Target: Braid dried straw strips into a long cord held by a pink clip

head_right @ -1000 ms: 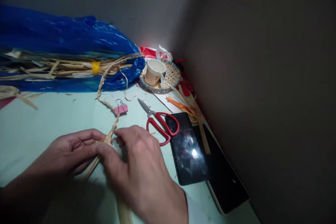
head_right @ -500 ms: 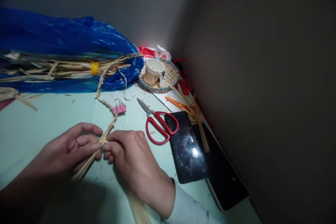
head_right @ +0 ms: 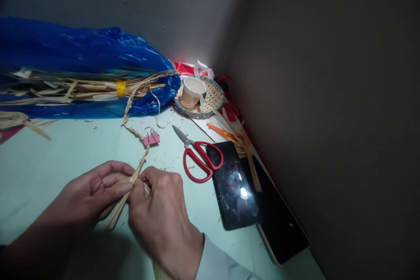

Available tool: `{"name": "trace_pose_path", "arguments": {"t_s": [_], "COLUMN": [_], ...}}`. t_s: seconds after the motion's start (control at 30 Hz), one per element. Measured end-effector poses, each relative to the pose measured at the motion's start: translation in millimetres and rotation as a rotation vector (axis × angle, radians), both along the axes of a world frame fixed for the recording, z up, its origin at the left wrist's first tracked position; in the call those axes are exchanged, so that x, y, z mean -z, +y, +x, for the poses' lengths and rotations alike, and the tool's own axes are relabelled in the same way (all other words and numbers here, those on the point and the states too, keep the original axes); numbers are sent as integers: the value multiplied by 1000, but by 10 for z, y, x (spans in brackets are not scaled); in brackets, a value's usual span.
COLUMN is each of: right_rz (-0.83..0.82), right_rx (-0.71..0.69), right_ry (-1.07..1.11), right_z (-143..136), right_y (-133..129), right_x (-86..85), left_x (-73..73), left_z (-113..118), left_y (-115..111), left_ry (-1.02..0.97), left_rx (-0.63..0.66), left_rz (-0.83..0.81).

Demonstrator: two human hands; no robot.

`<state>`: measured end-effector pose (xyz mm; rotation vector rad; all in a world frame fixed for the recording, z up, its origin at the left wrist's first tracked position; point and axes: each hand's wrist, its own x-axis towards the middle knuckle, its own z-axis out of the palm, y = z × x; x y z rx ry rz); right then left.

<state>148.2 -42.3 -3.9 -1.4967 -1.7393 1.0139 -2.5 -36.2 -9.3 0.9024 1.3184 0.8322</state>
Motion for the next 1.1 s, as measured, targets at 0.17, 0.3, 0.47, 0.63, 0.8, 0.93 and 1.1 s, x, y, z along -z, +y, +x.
{"name": "trace_pose_path", "arguments": {"t_s": [0.17, 0.3, 0.47, 0.63, 0.8, 0.93, 1.1], "right_rz": [-253, -332, -262, -259, -316, -300, -246], "right_rx": [-135, -131, -14, 27, 19, 52, 99], "right_ry": [282, 433, 322, 278, 339, 394, 397], "right_z": [81, 100, 36, 31, 34, 0, -34], "right_y": [63, 106, 105, 85, 92, 91, 52], "right_x": [12, 66, 53, 0, -24, 8, 42], "left_x": [10, -24, -61, -58, -20, -22, -10], "left_z": [13, 26, 1, -63, -74, -44, -31], "left_y": [-21, -23, -9, -14, -47, -99, -145], "left_ry": [40, 123, 359, 537, 554, 630, 760], "left_rx": [-26, -6, 33, 68, 100, 148, 202], "left_rz": [81, 107, 145, 232, 370, 396, 371]}}
